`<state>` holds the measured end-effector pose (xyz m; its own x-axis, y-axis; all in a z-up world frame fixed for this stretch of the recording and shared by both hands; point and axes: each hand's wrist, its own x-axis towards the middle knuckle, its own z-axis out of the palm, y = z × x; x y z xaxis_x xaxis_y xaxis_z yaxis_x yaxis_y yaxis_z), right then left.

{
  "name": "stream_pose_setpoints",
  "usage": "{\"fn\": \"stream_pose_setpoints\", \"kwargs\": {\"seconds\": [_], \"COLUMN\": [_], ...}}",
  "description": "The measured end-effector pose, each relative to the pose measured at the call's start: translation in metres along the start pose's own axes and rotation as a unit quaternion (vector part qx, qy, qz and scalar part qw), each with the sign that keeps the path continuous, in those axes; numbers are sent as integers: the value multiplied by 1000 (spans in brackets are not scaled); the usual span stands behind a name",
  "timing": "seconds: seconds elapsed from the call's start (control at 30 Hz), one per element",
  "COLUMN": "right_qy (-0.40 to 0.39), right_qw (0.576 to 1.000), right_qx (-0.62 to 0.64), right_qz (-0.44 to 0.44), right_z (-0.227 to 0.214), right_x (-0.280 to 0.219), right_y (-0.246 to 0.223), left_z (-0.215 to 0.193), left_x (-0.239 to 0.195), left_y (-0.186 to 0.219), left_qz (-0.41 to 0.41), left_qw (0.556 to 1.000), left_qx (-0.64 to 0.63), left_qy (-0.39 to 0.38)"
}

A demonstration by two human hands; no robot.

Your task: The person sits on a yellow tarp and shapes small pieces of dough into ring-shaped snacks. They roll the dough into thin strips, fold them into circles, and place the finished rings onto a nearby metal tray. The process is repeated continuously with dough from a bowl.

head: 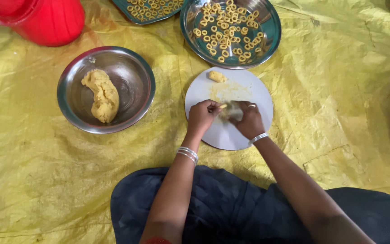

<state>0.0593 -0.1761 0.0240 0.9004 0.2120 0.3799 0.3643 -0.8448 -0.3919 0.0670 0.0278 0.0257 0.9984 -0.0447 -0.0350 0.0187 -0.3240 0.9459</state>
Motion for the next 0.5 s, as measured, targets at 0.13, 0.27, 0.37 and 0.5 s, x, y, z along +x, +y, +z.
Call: {"fn": "stream_pose_setpoints", "kwargs": {"seconds": [0.13,0.27,0.37,0.5], "right_qy": [-5,-156,-176,4], "right_qw": [998,979,964,978], "right_qx": [44,50,78,18], "right_qz": [-34,124,182,207], "right_z": [6,-12,-20,-13], "right_x": [4,19,15,12], "right_y": [-6,24,42,35], "left_z": [-1,1,8,7], "left_x": [2,-1,-8,-13], "left_y": [-6,-2,3,5], "left_qz": [-39,-14,52,106], "left_qw": [967,998,992,968], "left_qx": [-240,-66,113,226], "left_qy": [-78,-14,19,34]}}
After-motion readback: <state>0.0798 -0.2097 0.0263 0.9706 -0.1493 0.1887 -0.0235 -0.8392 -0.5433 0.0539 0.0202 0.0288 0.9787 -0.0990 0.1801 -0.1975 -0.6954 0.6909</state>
